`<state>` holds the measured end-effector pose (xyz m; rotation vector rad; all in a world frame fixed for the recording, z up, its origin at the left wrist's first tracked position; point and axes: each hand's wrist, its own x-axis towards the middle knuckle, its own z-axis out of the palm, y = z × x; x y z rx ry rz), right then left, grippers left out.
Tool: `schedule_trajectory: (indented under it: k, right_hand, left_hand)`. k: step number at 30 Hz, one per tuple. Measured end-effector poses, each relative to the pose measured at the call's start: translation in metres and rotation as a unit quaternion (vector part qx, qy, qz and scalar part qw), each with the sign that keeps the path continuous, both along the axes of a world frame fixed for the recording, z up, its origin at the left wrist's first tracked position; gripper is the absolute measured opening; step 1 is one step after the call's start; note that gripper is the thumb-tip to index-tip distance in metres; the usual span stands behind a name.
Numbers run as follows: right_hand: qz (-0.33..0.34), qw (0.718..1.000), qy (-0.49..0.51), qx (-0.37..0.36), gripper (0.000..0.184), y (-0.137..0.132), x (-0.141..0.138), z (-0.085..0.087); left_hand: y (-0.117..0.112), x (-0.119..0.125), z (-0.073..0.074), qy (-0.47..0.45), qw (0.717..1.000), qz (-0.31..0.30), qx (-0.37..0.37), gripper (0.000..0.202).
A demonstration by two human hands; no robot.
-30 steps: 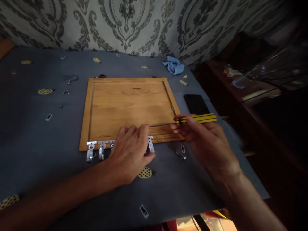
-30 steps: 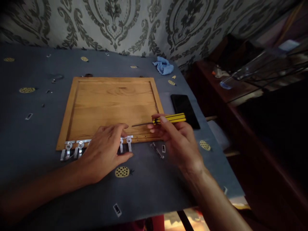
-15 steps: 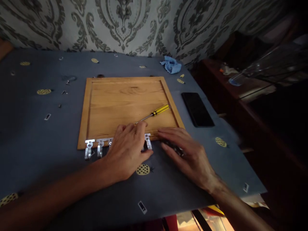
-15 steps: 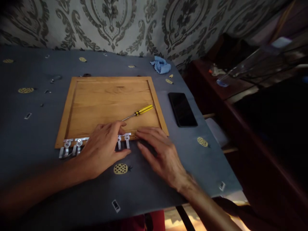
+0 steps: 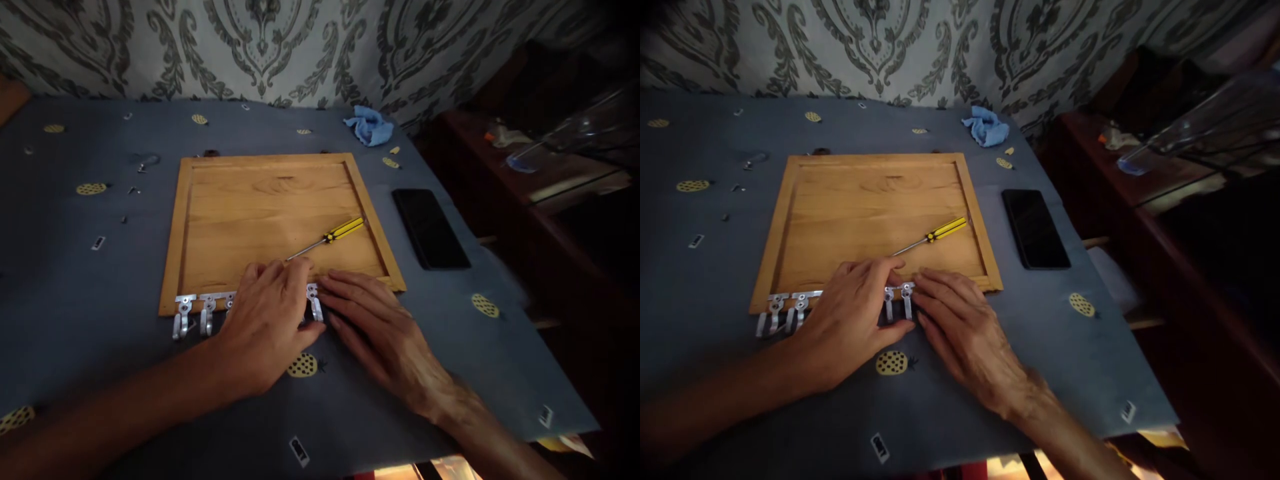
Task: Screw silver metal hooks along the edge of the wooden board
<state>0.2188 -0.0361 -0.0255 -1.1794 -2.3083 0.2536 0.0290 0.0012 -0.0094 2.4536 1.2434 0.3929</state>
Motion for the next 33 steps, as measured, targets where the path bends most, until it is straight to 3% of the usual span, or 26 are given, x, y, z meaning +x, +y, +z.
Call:
schedule_trajectory:
  k: [8, 16, 22, 33]
  right_hand:
    - [0.061, 0.992, -0.105, 0.02, 0.03, 0.006, 0.015, 0.001]
    - [0.092, 0.992, -0.083, -0.012, 0.037, 0.007, 0.029, -0.012]
    - [0.088, 0.993, -0.072, -0.01, 0.036, 0.008, 0.03, -0.014]
    - [0.084, 0.993, -0.081, 0.007, 0.033, 0.007, 0.027, -0.014]
  left_hand:
    - [0.0, 0.001, -0.002, -0.006, 1.0, -0.007, 0.029, 0.058]
    - [0.002, -0.001, -0.002, -0.006, 1.0, -0.013, 0.01, 0.057]
    - [0.001, -0.001, 0.003, -0.003, 1.0, -0.012, -0.02, 0.053]
    - [0.002, -0.001, 0.002, -0.007, 1.0, -0.018, -0.003, 0.054]
